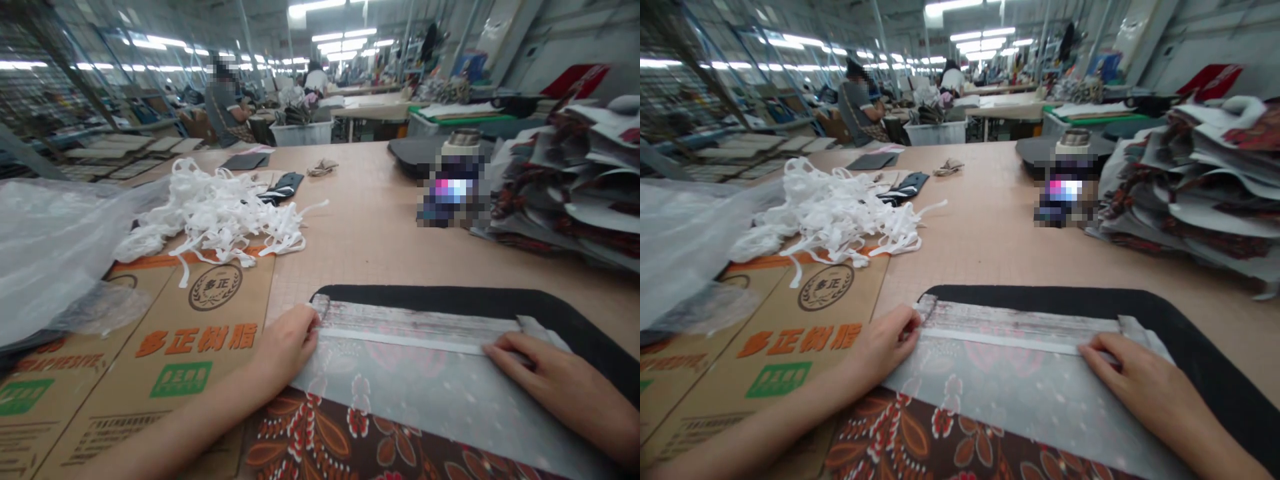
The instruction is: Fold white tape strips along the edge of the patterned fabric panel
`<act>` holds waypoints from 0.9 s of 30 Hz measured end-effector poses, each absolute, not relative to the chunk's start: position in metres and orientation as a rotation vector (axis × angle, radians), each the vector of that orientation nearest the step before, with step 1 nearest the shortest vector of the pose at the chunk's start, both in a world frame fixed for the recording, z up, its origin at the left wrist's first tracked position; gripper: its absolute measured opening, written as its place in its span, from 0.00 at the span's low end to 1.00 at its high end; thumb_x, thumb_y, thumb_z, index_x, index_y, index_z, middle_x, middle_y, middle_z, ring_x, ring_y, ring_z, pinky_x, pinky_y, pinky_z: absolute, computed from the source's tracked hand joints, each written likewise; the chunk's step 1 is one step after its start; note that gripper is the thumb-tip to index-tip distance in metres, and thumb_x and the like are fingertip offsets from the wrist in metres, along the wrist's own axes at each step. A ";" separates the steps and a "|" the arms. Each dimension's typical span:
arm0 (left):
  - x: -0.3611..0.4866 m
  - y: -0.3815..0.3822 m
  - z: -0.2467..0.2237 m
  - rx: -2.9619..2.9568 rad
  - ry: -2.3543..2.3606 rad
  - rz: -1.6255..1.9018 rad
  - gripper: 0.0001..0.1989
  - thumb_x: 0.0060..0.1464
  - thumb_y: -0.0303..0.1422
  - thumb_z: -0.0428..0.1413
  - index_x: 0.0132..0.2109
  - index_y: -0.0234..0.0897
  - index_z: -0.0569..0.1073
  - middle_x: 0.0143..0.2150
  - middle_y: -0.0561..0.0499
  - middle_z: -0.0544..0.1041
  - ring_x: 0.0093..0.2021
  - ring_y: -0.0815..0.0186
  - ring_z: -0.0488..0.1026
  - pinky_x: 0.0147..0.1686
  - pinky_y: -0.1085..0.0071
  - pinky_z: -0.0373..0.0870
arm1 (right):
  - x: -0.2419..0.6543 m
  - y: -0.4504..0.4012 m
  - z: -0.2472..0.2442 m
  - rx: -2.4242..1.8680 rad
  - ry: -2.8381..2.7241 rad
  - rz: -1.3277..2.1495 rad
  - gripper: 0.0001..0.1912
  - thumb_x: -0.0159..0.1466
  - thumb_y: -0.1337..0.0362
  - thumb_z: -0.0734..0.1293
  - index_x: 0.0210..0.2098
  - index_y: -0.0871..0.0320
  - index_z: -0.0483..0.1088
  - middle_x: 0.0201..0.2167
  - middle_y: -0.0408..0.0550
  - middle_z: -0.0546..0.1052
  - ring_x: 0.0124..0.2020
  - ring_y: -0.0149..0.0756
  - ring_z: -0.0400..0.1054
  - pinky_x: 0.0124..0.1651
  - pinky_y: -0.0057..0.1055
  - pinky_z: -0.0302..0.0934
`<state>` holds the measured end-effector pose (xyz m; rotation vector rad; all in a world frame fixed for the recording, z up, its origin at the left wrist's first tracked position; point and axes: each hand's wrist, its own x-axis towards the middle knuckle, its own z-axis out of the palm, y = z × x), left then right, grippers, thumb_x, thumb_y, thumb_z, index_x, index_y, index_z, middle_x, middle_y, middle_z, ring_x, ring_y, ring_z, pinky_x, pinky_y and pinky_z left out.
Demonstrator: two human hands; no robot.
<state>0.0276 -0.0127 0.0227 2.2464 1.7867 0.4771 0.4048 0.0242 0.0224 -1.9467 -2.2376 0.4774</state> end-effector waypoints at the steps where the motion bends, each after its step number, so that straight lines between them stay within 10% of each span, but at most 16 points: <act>1: 0.029 -0.015 0.022 2.405 1.753 0.453 0.06 0.52 0.23 0.48 0.38 0.33 0.67 0.36 0.48 0.69 0.36 0.62 0.66 0.35 0.67 0.64 | 0.402 0.023 0.024 -1.934 -2.243 0.440 0.15 0.57 0.50 0.57 0.26 0.52 0.69 0.27 0.48 0.75 0.27 0.43 0.70 0.30 0.37 0.62; 11: 0.037 -0.024 0.031 3.173 1.431 -0.123 0.29 0.52 0.14 0.41 0.58 0.39 0.62 0.41 0.44 0.71 0.40 0.57 0.67 0.44 0.58 0.62 | 0.390 0.013 0.030 -1.877 -2.268 0.261 0.08 0.62 0.62 0.59 0.28 0.56 0.66 0.27 0.44 0.73 0.29 0.35 0.67 0.32 0.29 0.55; 27: 0.110 -0.002 0.041 3.229 1.127 -0.523 0.26 0.48 0.16 0.42 0.53 0.29 0.68 0.33 0.40 0.71 0.32 0.52 0.69 0.28 0.59 0.68 | 0.380 0.013 0.031 -1.943 -2.282 0.156 0.08 0.60 0.65 0.59 0.26 0.58 0.66 0.28 0.47 0.75 0.30 0.36 0.67 0.29 0.29 0.49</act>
